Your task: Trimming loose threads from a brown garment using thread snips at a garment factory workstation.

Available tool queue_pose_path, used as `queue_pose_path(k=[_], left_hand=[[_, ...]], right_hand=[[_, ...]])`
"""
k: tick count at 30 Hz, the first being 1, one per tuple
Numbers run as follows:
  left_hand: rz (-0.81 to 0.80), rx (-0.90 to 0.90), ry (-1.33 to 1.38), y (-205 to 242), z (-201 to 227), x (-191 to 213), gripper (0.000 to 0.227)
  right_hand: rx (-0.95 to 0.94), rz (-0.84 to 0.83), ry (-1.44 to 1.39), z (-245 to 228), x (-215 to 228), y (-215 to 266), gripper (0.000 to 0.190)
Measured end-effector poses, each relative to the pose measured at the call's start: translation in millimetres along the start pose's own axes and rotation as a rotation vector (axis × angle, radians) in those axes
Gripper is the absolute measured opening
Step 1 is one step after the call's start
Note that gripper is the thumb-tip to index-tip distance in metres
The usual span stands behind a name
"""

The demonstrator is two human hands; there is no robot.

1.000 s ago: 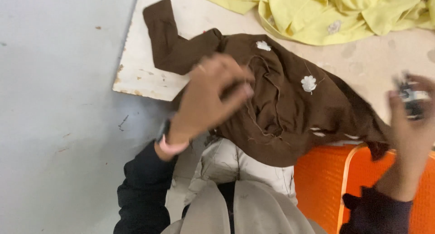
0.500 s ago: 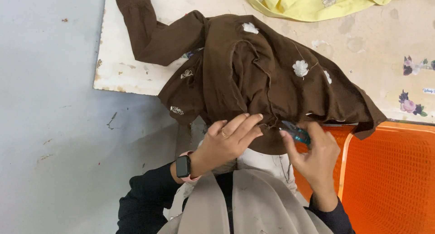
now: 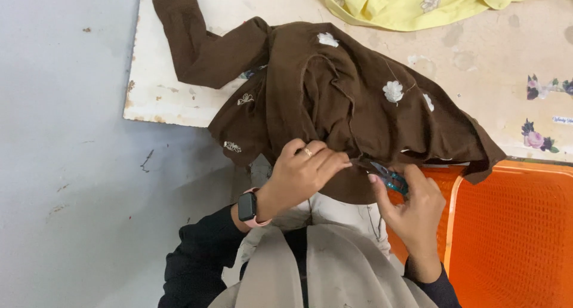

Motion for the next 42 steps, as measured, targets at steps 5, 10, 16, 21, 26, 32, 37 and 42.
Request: queue_pose_path(k=[5, 10, 16, 21, 26, 32, 37, 42], left_hand=[[-0.068, 0.034, 0.046, -2.9, -7.0, -5.0, 0.011], [-0.064, 0.02, 0.03, -8.5, -5.6, -1.3, 0.012], [-0.037, 0.029, 0.056, -19.4, -7.0, 15.0, 0.011], [-0.158, 0.238, 0.348, -14.0, -24.7, 54.9, 0.022], [-0.829, 0.439, -0.184, 123.9, -74.4, 17.2, 0.006], [-0.19, 0.463, -0.008, 19.9, -79.8, 59.4, 0.027], [0.067, 0.355, 0.078, -20.2, -71.5, 62.6, 0.016], [0.233, 0.197, 0.003, -13.7, -67.8, 58.9, 0.007]], right_hand=[[0.035, -0.036, -0.002, -10.0, 3.6, -4.0, 0.024], [0.166, -0.038, 0.036, -38.0, 0.1, -15.9, 0.023], [0.297, -0.029, 0.123, -54.2, -6.6, -17.0, 0.021], [0.233, -0.055, 0.064, -46.1, -8.8, -20.3, 0.02], [0.075, -0.073, -0.163, -16.7, -19.0, -20.9, 0.026], [0.001, -0.225, -0.54, -66.9, -37.5, -44.7, 0.028], [-0.071, -0.298, -0.644, -82.8, -68.9, -66.9, 0.02], [-0.198, -0.316, -0.811, -73.6, -91.8, -71.3, 0.007]])
Point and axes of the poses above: each hand's wrist, its own y-axis away from the middle knuckle, its own x-axis out of the back of the hand, z = x × y, the point moved 9 cm from there along -y, towards the middle knuckle, and after that the axes turned 5 degrees about z, right-handed, at the moved point
